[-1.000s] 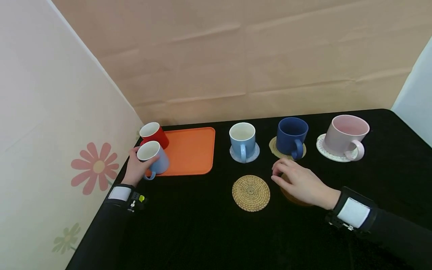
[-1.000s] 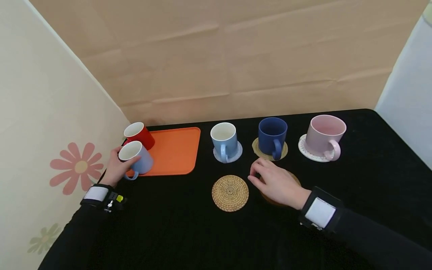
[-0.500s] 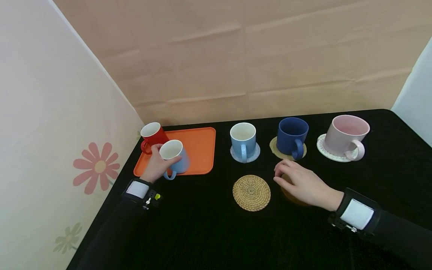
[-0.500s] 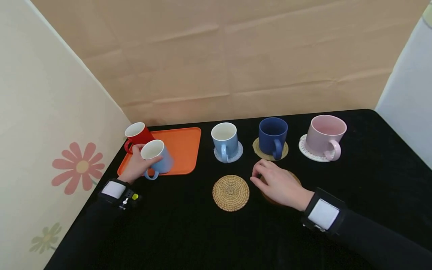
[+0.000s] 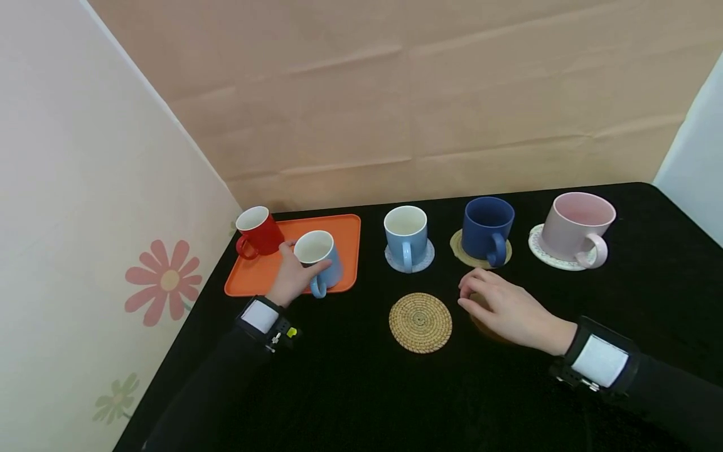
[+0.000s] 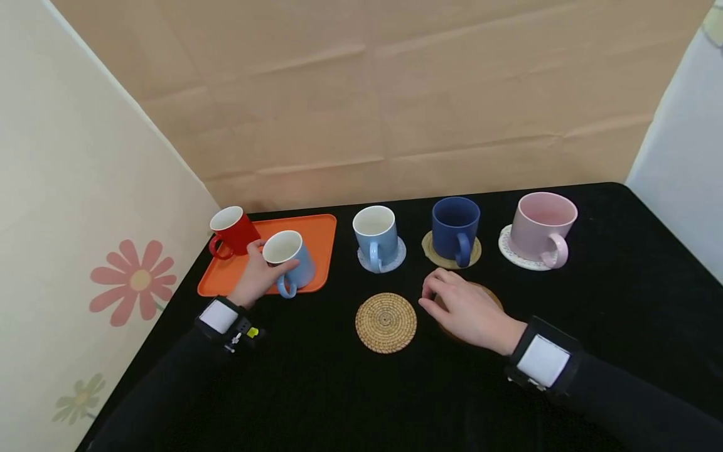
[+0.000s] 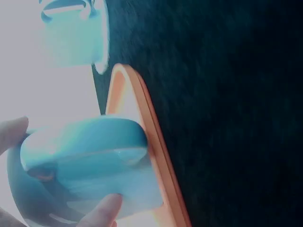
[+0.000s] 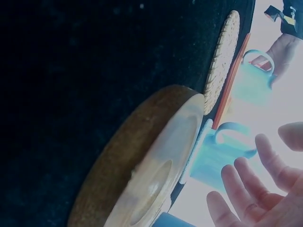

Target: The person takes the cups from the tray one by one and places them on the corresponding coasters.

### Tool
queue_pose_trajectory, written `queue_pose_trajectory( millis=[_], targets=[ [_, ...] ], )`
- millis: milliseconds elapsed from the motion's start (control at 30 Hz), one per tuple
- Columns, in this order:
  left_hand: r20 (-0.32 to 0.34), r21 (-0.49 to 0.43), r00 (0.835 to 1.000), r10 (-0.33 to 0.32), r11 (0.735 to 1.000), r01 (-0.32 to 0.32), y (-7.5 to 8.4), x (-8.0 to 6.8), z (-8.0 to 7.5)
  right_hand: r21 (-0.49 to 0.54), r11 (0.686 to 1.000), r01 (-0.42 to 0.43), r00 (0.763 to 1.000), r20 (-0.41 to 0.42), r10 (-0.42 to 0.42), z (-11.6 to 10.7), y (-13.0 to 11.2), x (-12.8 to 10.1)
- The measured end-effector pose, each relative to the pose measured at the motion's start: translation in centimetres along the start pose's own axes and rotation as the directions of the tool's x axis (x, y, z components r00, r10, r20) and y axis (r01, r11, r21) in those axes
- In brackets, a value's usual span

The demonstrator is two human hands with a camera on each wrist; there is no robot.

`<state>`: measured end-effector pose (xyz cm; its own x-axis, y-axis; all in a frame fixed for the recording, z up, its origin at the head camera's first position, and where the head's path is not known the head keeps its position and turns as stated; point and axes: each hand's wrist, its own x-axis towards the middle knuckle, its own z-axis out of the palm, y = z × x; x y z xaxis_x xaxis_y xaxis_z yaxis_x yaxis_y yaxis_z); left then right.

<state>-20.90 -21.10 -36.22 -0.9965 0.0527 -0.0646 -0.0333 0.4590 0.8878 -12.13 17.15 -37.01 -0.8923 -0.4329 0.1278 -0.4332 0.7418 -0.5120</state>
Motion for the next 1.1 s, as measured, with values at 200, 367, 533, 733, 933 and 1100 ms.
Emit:
queue_pose_trajectory(
  millis=[200, 367, 533, 733, 933, 1100],
  targets=[
    [0.023, -0.072, 0.999, 0.030, 0.997, -0.028, 0.2, -0.2, 0.6, -0.003, 1.000, -0.001, 1.000, 0.000, 0.001, -0.1, 0.0, -0.1],
    [0.037, -0.050, 0.999, 0.022, 0.999, -0.020, 0.6, -0.3, 1.1, -0.004, 1.000, 0.003, 1.000, 0.001, -0.003, 0.0, -0.1, 0.1],
    [0.040, -0.008, 0.999, 0.027, 1.000, -0.027, 0.6, -0.5, 1.3, -0.007, 1.000, 0.019, 1.000, 0.014, -0.018, 0.4, -0.5, 0.6],
    [0.121, 0.137, 0.991, 0.052, 0.988, -0.069, -0.7, -0.7, -1.3, 0.044, 0.997, 0.056, 0.997, 0.048, -0.058, 0.5, -1.6, 1.5],
    [0.290, 0.357, 0.952, 0.096, 0.912, -0.201, -3.4, -0.7, -4.4, 0.119, 0.991, 0.066, 0.994, 0.077, -0.076, 0.6, -3.1, 3.4],
    [0.367, 0.538, 0.922, 0.124, 0.780, -0.319, -4.8, -0.5, -4.8, 0.212, 0.976, 0.055, 0.993, 0.091, -0.076, 2.1, -5.1, 5.9]
  ],
)
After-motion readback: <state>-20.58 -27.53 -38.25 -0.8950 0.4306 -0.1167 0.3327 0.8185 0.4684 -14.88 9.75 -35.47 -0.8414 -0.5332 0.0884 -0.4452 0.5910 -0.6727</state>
